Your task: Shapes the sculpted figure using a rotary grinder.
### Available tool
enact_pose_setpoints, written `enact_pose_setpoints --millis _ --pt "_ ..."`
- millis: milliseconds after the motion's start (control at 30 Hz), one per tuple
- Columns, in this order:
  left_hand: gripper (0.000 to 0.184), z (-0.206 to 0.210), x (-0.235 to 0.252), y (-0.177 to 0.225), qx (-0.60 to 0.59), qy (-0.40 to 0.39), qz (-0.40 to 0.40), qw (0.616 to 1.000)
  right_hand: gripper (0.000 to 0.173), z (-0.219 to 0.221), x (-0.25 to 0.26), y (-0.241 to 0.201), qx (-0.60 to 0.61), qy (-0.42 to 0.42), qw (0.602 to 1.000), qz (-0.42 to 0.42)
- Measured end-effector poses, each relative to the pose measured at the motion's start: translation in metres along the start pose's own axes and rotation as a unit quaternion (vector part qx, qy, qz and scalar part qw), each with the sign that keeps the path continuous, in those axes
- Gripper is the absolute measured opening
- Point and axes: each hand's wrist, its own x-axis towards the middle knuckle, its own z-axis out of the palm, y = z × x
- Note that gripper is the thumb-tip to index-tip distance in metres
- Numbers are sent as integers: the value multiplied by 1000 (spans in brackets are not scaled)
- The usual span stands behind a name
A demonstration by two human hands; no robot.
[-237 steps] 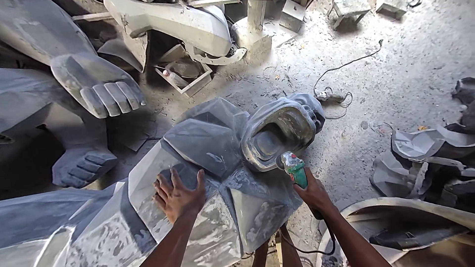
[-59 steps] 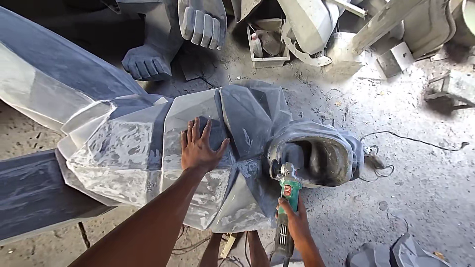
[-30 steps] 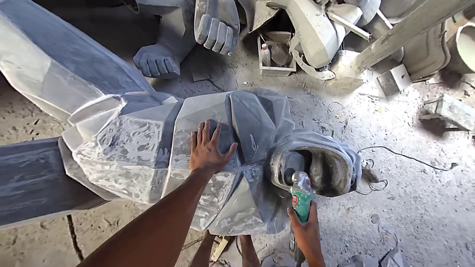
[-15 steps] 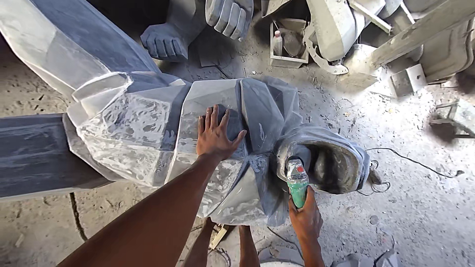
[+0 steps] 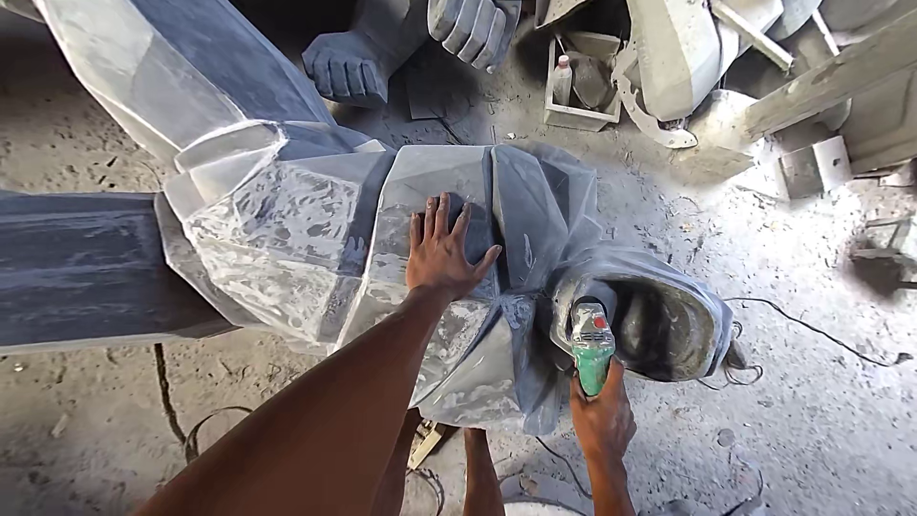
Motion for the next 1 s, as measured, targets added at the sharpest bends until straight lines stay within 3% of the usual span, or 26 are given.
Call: enact_pose_setpoints --millis 267,733,1000 --pt "102 -2 -1 2 -5 1 1 1000 74 2 -16 9 -9 10 1000 -4" --pt "102 0 0 1 -9 -5 0 1000 72 -37 39 -25 -35 -76 996 21" --pt "101 -3 0 3 -10 -14 -1 1000 70 -48 36 -34 -79 -81 994 7"
